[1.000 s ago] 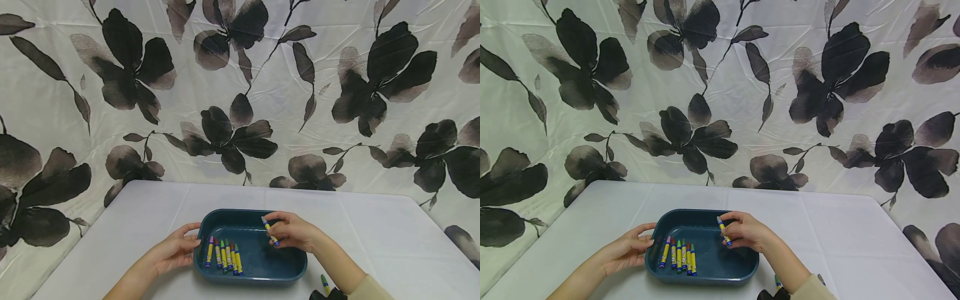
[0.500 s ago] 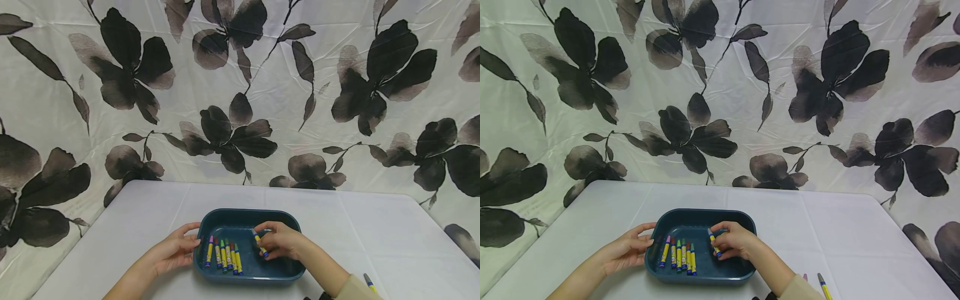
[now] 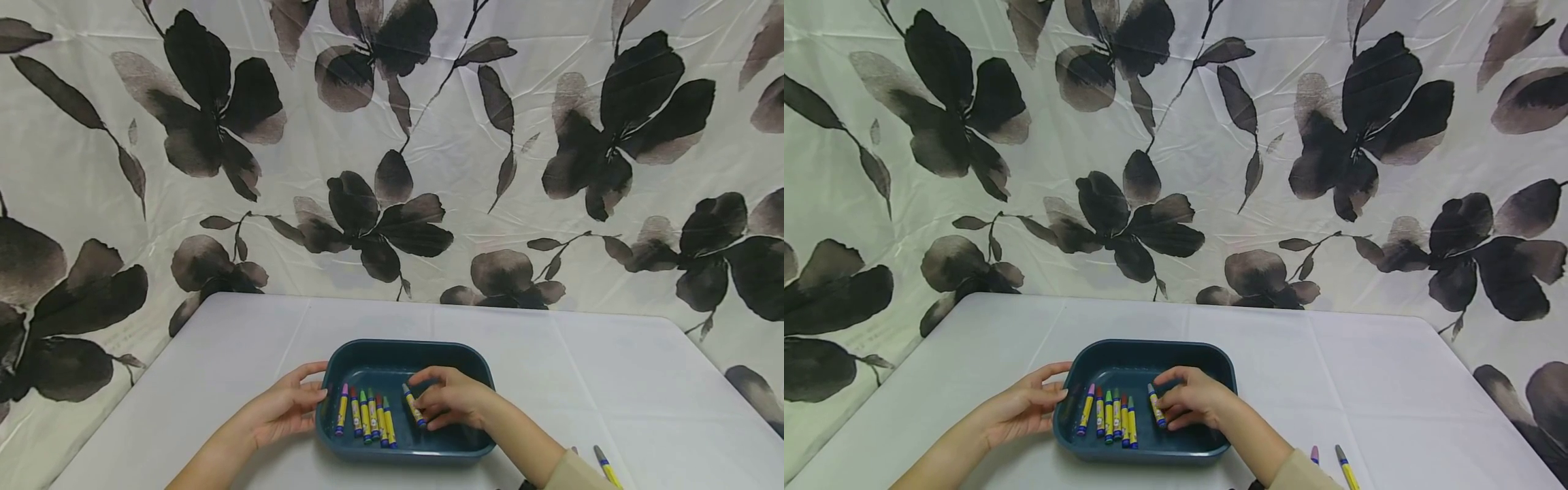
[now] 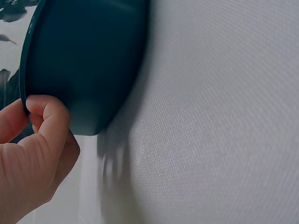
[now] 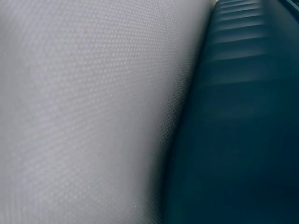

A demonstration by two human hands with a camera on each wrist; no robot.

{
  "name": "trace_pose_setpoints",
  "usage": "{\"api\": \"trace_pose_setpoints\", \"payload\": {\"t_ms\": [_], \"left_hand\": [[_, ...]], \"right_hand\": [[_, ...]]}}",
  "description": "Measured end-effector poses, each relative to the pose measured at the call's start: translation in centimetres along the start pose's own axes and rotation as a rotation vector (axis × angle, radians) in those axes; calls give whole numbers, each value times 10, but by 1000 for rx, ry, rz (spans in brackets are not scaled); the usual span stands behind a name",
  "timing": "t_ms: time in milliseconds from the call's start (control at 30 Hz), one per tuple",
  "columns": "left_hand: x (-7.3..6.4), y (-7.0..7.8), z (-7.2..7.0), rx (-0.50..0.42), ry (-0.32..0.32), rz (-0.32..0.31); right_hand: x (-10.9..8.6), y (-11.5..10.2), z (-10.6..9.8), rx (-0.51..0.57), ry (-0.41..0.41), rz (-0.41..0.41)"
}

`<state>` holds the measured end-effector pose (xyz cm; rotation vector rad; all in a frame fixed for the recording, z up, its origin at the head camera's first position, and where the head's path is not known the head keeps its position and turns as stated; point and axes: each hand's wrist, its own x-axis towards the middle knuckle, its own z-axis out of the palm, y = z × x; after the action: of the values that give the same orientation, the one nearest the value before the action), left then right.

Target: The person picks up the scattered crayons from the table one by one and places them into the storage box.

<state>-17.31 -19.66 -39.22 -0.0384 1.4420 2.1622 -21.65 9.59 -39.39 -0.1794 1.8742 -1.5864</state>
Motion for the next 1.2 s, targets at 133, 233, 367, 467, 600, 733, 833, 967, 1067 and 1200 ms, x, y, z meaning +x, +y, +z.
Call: {"api": "trace_pose_setpoints", "payload": {"t_ms": [133,233,367,467,600,733,833,967,1067,1200], "left_hand": [[0,0,-1,-6,1,-1],[0,0,-1,-11,3,-3],[1,-1,-2,-13,1,-2],[1,-1,-3,-11,-4,1],[2,-2,-3,-11,-1,1],[2,-2,-2,-7,11,1],[2,-2,-2,-5,16,1],[2,-1,-1,-3,19,-3],[1,-1,-1,-2,20,-5],[1,-1,-1,-7,19,-6]], "right_hand": [[-1,0,-3,9,-20,-3],[-2,0,-7,11,-20,-13],[-6,-3,-14,11,-18,-30],[-10,-6,-19,14,-19,-41],[-15,-9,-24,26,-23,-57],[-19,-12,-30,43,-37,-81],[-22,-15,-35,57,-48,-100],[-27,-20,-41,59,-43,-115],[-31,-22,-45,48,-31,-122],[-35,-24,-50,33,-21,-121]]}}
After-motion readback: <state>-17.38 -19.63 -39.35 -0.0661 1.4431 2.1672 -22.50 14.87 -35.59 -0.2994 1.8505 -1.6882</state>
